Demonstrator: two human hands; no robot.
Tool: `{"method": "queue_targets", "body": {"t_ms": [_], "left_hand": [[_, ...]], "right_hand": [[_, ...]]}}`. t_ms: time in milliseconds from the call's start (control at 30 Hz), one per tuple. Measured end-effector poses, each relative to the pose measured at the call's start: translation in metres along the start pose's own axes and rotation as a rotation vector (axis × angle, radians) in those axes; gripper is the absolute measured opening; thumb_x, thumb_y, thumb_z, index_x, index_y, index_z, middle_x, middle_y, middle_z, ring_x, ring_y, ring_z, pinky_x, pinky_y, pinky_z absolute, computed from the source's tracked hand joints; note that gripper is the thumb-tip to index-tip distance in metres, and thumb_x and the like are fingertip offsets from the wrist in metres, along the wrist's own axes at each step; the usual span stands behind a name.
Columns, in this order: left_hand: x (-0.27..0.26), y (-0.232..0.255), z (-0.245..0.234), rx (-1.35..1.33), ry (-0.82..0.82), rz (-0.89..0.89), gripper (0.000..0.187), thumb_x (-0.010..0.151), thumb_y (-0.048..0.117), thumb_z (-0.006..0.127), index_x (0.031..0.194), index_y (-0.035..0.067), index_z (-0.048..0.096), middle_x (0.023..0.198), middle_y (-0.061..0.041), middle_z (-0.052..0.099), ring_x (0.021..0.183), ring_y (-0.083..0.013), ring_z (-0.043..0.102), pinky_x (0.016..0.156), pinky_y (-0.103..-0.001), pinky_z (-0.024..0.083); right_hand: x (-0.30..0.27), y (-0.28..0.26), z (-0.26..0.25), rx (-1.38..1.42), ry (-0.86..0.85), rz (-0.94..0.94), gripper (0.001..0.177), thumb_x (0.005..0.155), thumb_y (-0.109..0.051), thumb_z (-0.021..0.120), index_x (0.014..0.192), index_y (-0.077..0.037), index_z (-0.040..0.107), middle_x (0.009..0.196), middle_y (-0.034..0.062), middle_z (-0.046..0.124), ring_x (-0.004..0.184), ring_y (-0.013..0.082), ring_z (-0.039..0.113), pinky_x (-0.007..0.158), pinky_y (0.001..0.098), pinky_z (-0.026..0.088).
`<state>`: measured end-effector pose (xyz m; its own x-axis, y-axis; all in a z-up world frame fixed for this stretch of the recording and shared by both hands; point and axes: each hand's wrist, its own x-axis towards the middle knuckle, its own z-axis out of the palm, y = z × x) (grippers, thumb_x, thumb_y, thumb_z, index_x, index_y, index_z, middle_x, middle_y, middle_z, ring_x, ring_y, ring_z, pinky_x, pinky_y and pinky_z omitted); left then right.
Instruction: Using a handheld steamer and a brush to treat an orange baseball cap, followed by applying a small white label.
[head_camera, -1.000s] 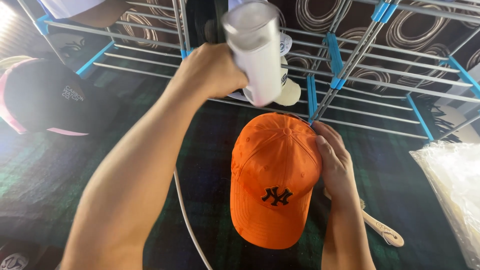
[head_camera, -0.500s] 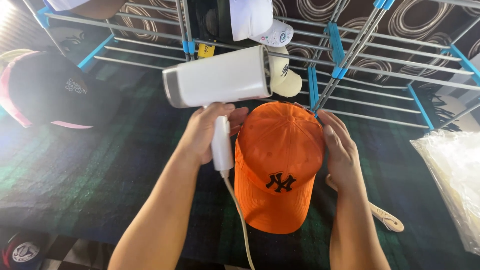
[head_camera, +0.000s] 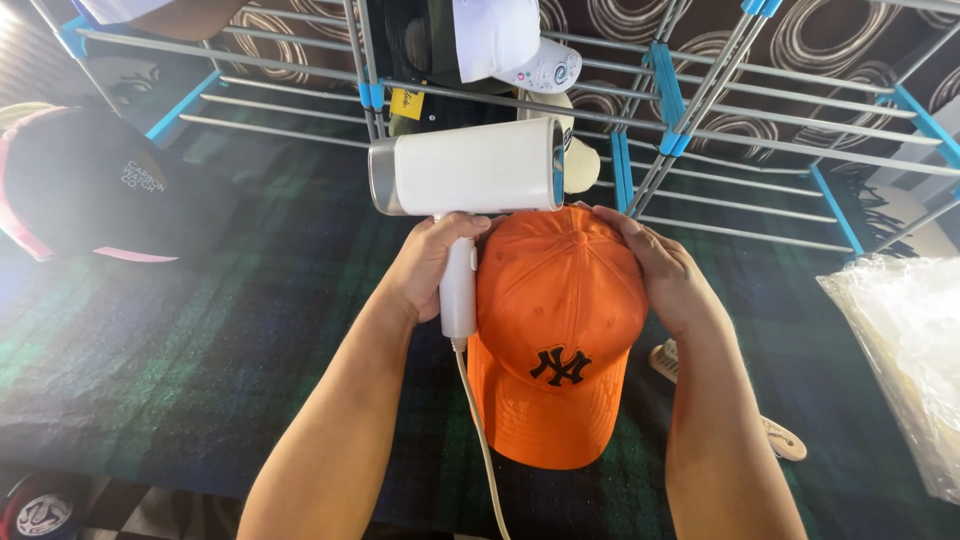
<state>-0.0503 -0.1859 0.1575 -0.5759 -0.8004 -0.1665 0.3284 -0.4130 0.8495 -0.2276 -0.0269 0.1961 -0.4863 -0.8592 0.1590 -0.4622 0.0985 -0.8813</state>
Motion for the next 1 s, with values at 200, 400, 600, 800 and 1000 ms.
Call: {"method": "queue_targets", "body": {"t_ms": [200,400,600,800,1000], "left_hand": [[-0.005,0.002,0.002,0.032,-0.009,-0.034,0.028,0.066,0.019,0.082,0.087,0.007,0.067,0.069,-0.008,0.066,0.062,-0.0207,0.063,0.056,-0.033,0.058],[0.007,-0.006,-0.005,0.012,-0.009,-0.043,0.028,0.068,0.017,0.081,0.089,0.006,0.066,0.07,-0.008,0.066,0.062,-0.0213,0.063,0.057,-0.034,0.058],[-0.004,0.003,0.002,0.066,0.01,-0.049,0.03,0.067,0.02,0.081,0.089,0.007,0.067,0.069,-0.007,0.063,0.062,-0.0211,0.062,0.056,-0.034,0.058],[0.003,-0.003,-0.002,0.1,0.029,-0.052,0.03,0.068,0.021,0.081,0.091,0.007,0.067,0.07,-0.007,0.063,0.063,-0.0213,0.061,0.056,-0.034,0.057],[0.016,-0.012,-0.009,0.079,0.035,-0.049,0.029,0.069,0.022,0.082,0.091,0.008,0.067,0.07,-0.007,0.064,0.062,-0.0219,0.063,0.055,-0.035,0.058]], "right_hand": [[0.001,0.005,0.005,0.087,0.038,0.01,0.047,0.103,-0.041,0.044,0.134,-0.018,0.07,0.129,0.0196,0.068,0.125,0.0329,0.06,0.11,0.0507,0.043],[0.007,0.018,0.005,0.157,0.087,0.006,0.045,0.104,-0.041,0.044,0.13,-0.018,0.073,0.115,0.0199,0.07,0.105,0.029,0.062,0.095,0.0448,0.051],[0.014,0.028,0.005,0.175,0.109,-0.007,0.045,0.104,-0.044,0.046,0.128,-0.018,0.074,0.11,0.0207,0.071,0.1,0.0287,0.064,0.09,0.0435,0.054],[0.015,0.03,0.004,0.229,0.106,0.014,0.044,0.103,-0.043,0.048,0.127,-0.017,0.075,0.108,0.02,0.071,0.093,0.0265,0.064,0.078,0.04,0.059],[0.016,0.028,0.003,0.231,0.1,0.017,0.043,0.103,-0.043,0.049,0.126,-0.018,0.075,0.107,0.0198,0.071,0.091,0.0257,0.066,0.074,0.0396,0.061]]}}
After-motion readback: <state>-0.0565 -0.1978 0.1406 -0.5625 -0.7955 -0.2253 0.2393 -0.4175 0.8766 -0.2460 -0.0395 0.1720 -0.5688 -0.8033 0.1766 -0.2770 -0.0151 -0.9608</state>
